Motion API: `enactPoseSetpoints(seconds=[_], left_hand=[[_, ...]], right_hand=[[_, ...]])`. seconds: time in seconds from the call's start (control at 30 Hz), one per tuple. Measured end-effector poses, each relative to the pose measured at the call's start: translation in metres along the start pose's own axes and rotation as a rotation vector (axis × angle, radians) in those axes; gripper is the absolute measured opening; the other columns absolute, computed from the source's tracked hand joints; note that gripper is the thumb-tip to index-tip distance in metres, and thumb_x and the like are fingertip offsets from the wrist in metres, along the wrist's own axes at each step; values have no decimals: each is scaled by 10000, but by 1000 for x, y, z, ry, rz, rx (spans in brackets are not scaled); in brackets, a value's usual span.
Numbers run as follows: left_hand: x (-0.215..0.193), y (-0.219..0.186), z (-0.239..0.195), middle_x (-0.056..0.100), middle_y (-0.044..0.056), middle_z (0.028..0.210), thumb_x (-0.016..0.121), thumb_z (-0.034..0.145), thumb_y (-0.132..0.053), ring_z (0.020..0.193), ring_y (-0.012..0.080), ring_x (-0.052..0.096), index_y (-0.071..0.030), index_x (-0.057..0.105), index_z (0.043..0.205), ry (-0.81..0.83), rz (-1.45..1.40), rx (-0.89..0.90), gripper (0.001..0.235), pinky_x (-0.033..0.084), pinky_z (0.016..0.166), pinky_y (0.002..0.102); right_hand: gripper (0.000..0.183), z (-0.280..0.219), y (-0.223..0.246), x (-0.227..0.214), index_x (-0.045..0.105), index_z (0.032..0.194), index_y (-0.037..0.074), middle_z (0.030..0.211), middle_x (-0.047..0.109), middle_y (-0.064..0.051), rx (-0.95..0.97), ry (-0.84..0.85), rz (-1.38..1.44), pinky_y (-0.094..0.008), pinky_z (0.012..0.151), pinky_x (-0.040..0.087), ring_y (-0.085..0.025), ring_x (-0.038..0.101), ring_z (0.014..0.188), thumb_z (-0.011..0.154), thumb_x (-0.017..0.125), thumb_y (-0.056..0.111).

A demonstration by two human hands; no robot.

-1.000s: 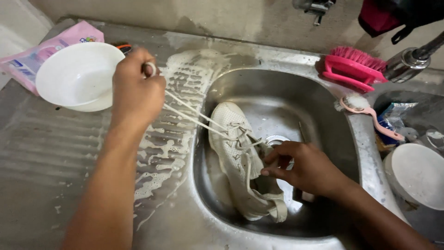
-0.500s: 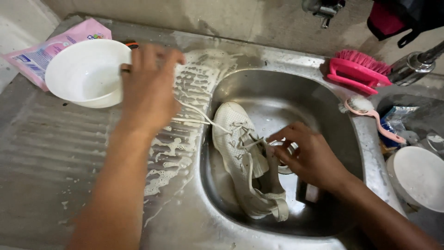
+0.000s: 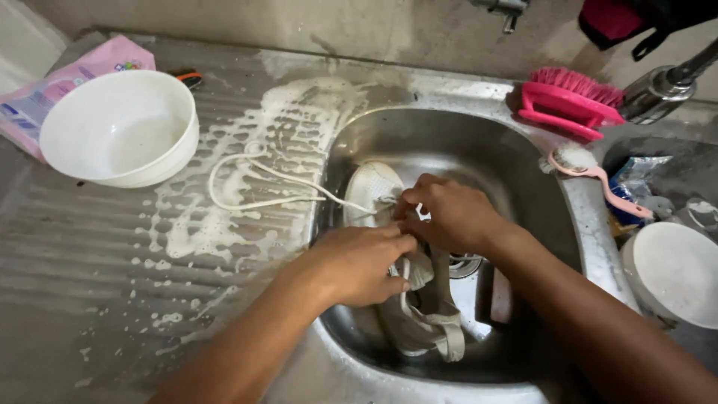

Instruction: The person unties the laces on a pair of white sneakers placed in a stainless steel sink. They pull the laces through the eyelets and remove them from the shoes, handling the shoes and laces by hand throughout the clip.

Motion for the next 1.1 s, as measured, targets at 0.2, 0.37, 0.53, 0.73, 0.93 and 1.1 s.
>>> enactPoseSetpoints(seconds=[0.2, 0.37, 0.53, 0.73, 0.93, 1.1], left_hand=[[-8, -6, -7, 605, 142, 1314, 588, 957, -403, 1181, 449, 633, -196, 625, 1302, 76, -16, -80, 404, 527, 932, 627], [-10, 2, 5, 614, 89, 980, 663, 872, -470, 1001, 418, 692, -151, 603, 854, -68, 21, -50, 326, 570, 806, 525], [-1, 17, 10, 615, 96, 984, 685, 771, -379, 995, 418, 694, -135, 579, 771, -70, 1, -93, 266, 572, 811, 538], [-7, 26, 8, 631, 101, 940, 745, 726, -333, 1028, 392, 687, -132, 601, 828, -85, -129, -52, 267, 559, 859, 482], [-11, 25, 6, 631, 114, 1025, 787, 742, -335, 1091, 379, 681, -106, 571, 961, -73, -214, -71, 383, 562, 879, 486], [-4, 29, 6, 589, 153, 1128, 794, 695, -284, 1110, 440, 653, -105, 509, 1043, -39, -196, -121, 484, 557, 904, 510]], right_hand=[[58, 1, -11, -1, 750, 880, 174, 930, 769, -37, -160, -109, 188, -453, 765, 617, -264, 795, 895, 858, 741, 121], [120, -7, -18, 3, 723, 909, 288, 937, 766, 46, 7, -28, -79, -501, 831, 614, -288, 762, 948, 836, 744, 381], [323, -3, -55, 3, 718, 969, 278, 942, 771, -11, 173, -90, -225, -512, 816, 597, -334, 765, 931, 919, 578, 565], [297, 5, -107, -4, 697, 1117, 182, 962, 723, -111, 124, -383, 64, -502, 707, 596, -370, 742, 894, 911, 683, 395], [257, -5, -17, -6, 715, 1062, 39, 1157, 659, -175, -488, -356, 514, -432, 710, 642, -391, 728, 944, 828, 781, 125], [125, 10, -47, -6, 776, 820, 58, 862, 708, -135, -395, -177, 533, -375, 633, 657, -328, 771, 807, 781, 862, 140]])
Point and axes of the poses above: each hand's wrist, its own z-axis towards the middle knuckle, its own x-axis out of the palm, y = z × x, the point moved 8 cm from there along z, towards the middle knuckle
